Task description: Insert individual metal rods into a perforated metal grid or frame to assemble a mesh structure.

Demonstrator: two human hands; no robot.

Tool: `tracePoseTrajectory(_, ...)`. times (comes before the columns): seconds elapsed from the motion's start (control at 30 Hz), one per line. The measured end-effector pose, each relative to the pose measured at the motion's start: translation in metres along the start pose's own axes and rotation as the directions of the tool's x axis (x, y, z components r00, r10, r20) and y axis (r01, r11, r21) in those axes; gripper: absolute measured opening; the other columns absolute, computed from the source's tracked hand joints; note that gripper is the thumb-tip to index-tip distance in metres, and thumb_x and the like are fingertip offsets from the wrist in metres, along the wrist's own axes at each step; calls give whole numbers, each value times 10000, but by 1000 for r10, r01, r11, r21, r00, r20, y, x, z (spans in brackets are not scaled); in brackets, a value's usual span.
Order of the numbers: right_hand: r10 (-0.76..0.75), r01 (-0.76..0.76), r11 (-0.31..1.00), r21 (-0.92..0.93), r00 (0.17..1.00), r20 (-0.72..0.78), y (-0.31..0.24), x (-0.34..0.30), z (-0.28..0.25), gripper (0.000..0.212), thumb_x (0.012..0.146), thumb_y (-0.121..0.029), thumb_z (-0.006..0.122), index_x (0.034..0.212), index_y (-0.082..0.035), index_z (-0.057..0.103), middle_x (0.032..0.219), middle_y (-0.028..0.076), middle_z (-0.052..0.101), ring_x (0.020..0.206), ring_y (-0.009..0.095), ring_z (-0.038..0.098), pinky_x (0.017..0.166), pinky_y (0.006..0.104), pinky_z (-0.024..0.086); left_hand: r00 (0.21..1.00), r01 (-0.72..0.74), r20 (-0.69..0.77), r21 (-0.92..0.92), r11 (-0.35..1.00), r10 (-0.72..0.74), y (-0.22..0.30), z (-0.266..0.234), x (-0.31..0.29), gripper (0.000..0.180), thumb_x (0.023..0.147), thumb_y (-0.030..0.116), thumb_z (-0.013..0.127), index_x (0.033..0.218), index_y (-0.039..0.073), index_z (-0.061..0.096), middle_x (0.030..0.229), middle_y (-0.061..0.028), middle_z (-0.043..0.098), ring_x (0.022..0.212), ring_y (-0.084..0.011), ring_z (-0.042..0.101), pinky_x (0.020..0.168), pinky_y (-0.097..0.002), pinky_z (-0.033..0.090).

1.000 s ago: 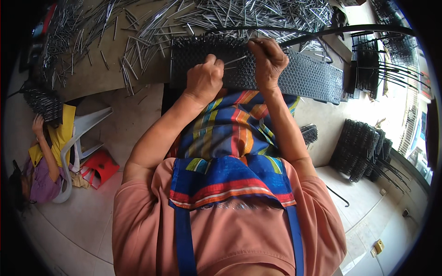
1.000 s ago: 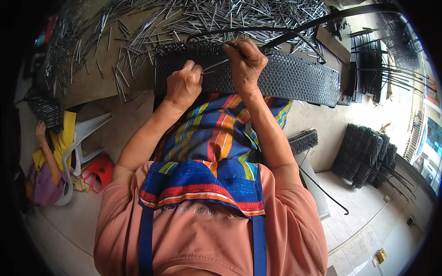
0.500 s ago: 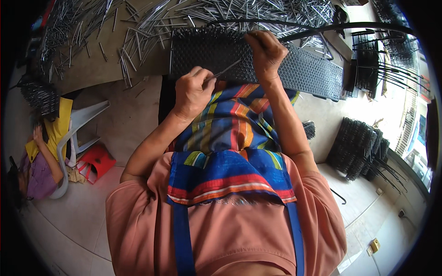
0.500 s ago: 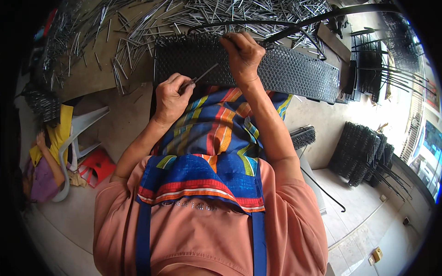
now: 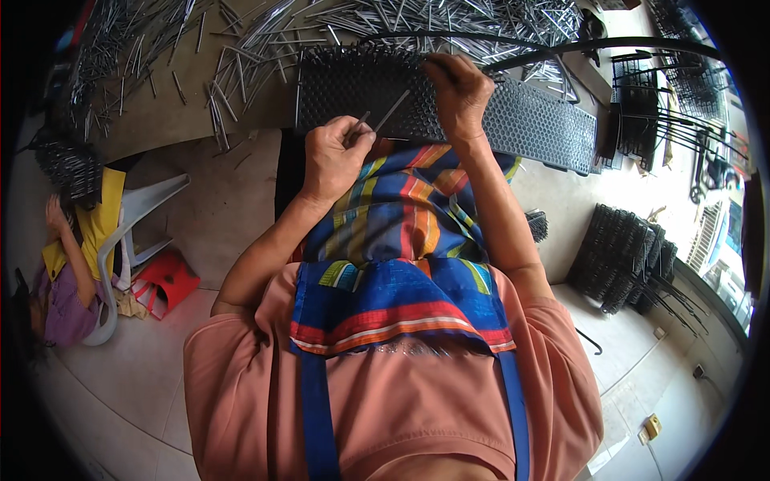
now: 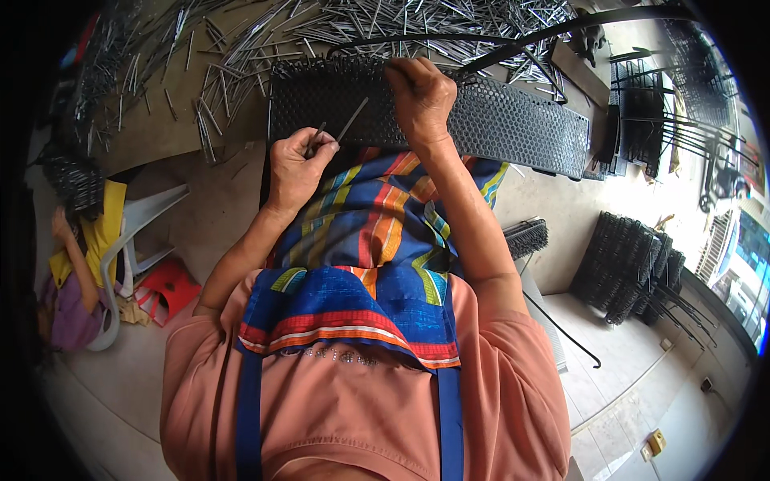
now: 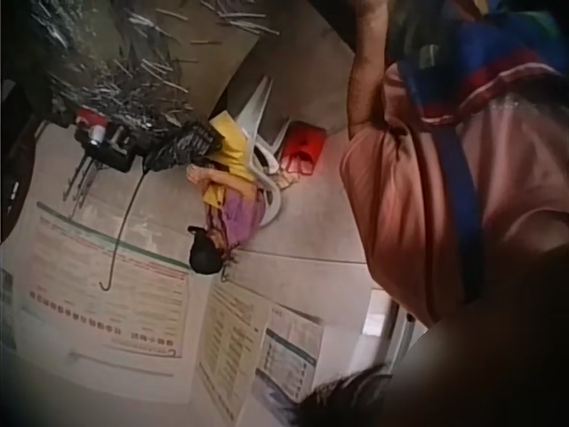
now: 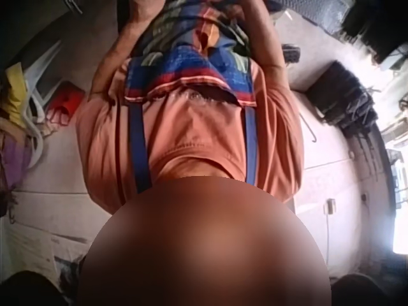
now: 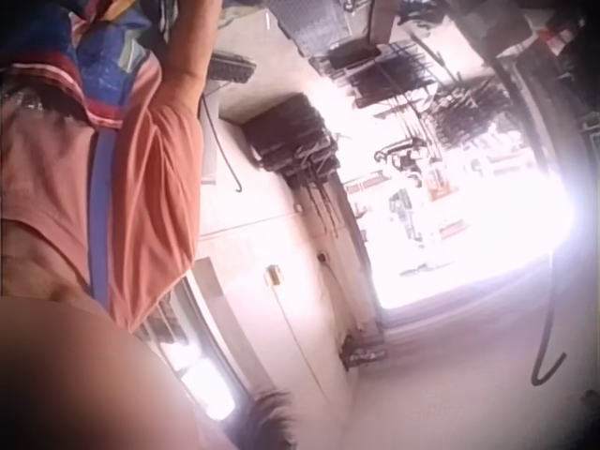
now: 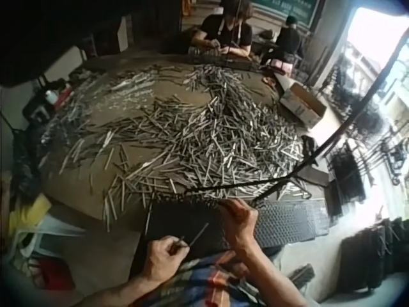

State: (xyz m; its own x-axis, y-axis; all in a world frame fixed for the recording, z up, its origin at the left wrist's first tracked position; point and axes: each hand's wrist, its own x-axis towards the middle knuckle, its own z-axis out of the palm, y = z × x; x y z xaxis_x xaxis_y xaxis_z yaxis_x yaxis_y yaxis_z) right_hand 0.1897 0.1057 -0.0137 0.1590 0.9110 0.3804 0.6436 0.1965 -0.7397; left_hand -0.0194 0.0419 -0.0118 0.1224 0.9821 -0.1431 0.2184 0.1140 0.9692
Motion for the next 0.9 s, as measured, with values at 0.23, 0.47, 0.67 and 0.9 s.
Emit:
tracePoseTrajectory(0.23,-126,154,950,-272,985,116,-5,5,-4,196,833,-165,693,1023,-121,716,814,100,632,681,325,623,597,348,501,989,145,33,-146,979,-141,-1,12,10,80,812,33,679,758,-25,670,651,22,633,591,-15,517,550,-208,425)
tracePoseTrajectory(0.47,-30,28,999,28,997,66,-7,-7,-21,173,836,-147,697,982,-55,710,722,80,653,568,171,607,514,302,450,977,211,86,-204,956,-197,10,20,10,71,806,33,684,761,-21,673,664,16,637,596,-22,525,549,-203,424)
tracePoseTrajectory(0.67,478,-730,378,569,681,555,-12,-23,-33,96,833,-74,702,900,-7,683,696,9,639,504,58,510,458,209,375,943,260,286,-304,917,-172,23,50,12,49,841,22,670,801,-5,677,663,51,606,589,-10,495,522,-202,396)
tracePoseTrajectory(0.9,478,-760,382,526,650,591,-18,-22,-39,153,849,-65,703,986,-1,685,698,10,628,498,65,514,454,197,400,922,127,387,-231,965,-28,4,57,27,335,1012,275,493,915,10,673,736,-13,643,578,-67,561,503,-200,434)
